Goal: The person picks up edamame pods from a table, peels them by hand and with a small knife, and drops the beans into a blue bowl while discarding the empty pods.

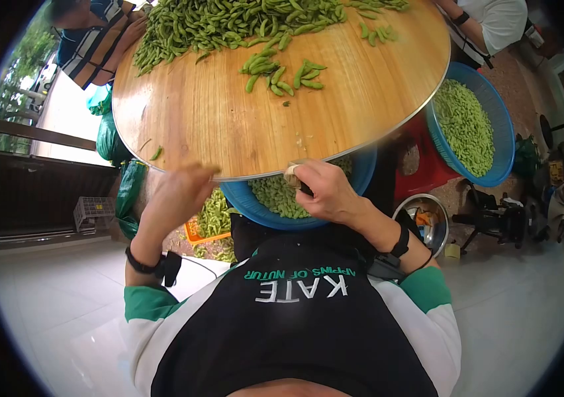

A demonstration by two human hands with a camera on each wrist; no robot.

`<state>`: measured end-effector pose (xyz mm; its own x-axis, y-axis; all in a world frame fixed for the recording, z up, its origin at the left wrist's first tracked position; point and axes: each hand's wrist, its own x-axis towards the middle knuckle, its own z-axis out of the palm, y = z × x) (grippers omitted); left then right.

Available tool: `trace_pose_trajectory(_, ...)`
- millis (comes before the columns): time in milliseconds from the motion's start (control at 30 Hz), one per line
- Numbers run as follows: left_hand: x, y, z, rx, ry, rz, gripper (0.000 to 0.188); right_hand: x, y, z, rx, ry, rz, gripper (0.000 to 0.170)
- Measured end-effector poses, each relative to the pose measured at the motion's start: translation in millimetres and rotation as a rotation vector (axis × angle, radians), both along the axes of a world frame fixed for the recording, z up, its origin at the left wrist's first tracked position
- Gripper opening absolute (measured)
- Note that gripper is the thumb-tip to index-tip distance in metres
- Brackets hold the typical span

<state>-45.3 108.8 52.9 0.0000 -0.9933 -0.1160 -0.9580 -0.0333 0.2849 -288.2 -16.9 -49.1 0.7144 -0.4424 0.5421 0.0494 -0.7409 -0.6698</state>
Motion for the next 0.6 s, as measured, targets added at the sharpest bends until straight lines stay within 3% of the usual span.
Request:
trace_pose_trajectory(133,9.7,-91.2,-39.2,-0.467,0.114,0.064,0.016,-4.7,0.3,1.2,0.113,0.069,-0.008,0.024)
trace_pose_trajectory(267,21.6,-164.6,-89.8,-0.506,0.05,0.185,0.019,-3.4,0.9,3.7,0.116,0.059,-0.035,0.022)
trace_pose_trajectory(400,37.3,-165.9,-91.0,-0.427,0.025,0.178,0.024,-2.8,0.7,7.9,0.081,0.013,-0.041,0.019)
trace_pose_trajectory(467,38.5,-148.5,-91.0,-0.446,0.022,0.17,0.022,-0.8,3.1,7.7,0.62,-0.031,-0.044,0.015)
trace_pose_trajectory(500,36.0,-137.6,-89.9,-0.468,0.023,0.165,0.02,-0.8,0.6,9.2,0.623,-0.036,-0.044,0.015)
trace_pose_trajectory(533,30.0,-128.7,-81.7,-0.466,0.02,0.163,0.02,-1.2,-5.8,11.8,0.831,0.005,0.033,0.021)
trace_pose_trajectory(567,23.0,-119.6,-72.2,-0.295,0.444,0.311,0.017,-0.3,-10.5,13.1,1.039,0.049,0.113,0.03)
trace_pose_trajectory(600,14.5,-110.5,-63.2,-0.108,0.866,0.454,0.015,5.5,-10.8,13.4,1.104,-0.018,0.146,0.032)
